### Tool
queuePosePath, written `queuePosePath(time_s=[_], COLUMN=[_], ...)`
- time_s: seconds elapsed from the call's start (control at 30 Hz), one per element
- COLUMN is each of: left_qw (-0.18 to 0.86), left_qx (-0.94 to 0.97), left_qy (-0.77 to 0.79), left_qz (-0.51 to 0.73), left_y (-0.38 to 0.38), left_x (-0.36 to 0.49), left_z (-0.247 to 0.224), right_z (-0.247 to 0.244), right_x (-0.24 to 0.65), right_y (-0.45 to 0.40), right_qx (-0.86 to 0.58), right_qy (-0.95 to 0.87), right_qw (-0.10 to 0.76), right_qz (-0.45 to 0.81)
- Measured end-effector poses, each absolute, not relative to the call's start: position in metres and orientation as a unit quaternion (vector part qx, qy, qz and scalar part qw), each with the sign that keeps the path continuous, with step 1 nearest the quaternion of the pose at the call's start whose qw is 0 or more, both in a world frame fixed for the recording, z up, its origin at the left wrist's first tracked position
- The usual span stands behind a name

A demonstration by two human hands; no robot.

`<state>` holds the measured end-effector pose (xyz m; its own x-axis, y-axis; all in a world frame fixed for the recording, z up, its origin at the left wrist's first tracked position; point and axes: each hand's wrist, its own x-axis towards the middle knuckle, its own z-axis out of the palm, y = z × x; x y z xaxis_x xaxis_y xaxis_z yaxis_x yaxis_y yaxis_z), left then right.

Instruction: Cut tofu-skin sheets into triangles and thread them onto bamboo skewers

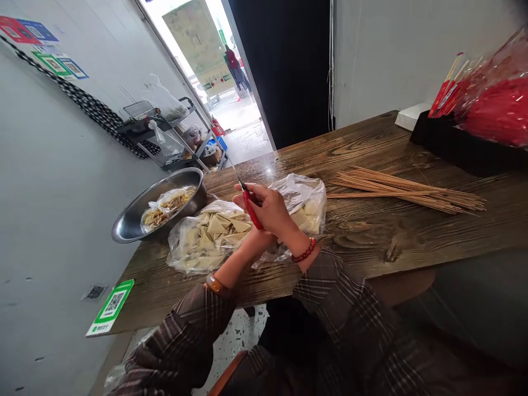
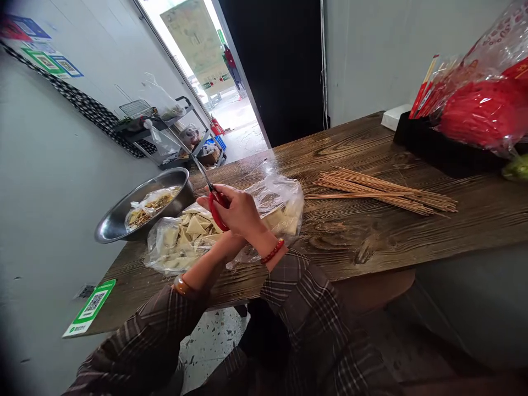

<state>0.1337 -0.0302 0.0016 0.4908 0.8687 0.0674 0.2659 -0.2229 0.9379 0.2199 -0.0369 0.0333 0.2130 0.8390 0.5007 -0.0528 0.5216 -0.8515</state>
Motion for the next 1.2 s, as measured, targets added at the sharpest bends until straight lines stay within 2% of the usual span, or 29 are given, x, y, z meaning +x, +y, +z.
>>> queuePosePath(time_s=[0.17,0.37,0.57,0.77,0.87,1.07,1.2], left_qw=[0.65,0.683,0.66,0.651,0.658,0.684,0.652], left_qx=[0.551,0.46,0.44,0.42,0.401,0.361,0.415], left_qy=[0.392,0.385,0.361,0.331,0.31,0.303,0.341], left_qz=[0.347,0.416,0.491,0.539,0.557,0.556,0.535], left_y=[-0.031,-0.024,-0.019,-0.009,-0.002,0.004,0.002], left_x=[0.102,0.058,0.03,0.015,0.01,0.004,0.001], left_z=[0.023,0.046,0.044,0.046,0.049,0.039,0.028], right_z=[0.04,0.04,0.034,0.027,0.024,0.021,0.019], right_x=[0.222,0.226,0.228,0.235,0.235,0.23,0.228], right_y=[-0.042,-0.05,-0.056,-0.057,-0.054,-0.051,-0.047], right_qx=[-0.354,-0.371,-0.372,-0.395,-0.428,-0.472,-0.508], right_qy=[-0.478,-0.452,-0.588,-0.703,-0.718,-0.685,-0.611], right_qw=[0.698,0.672,0.539,0.393,0.347,0.347,0.407], right_qz=[0.398,0.455,0.476,0.442,0.425,0.432,0.451])
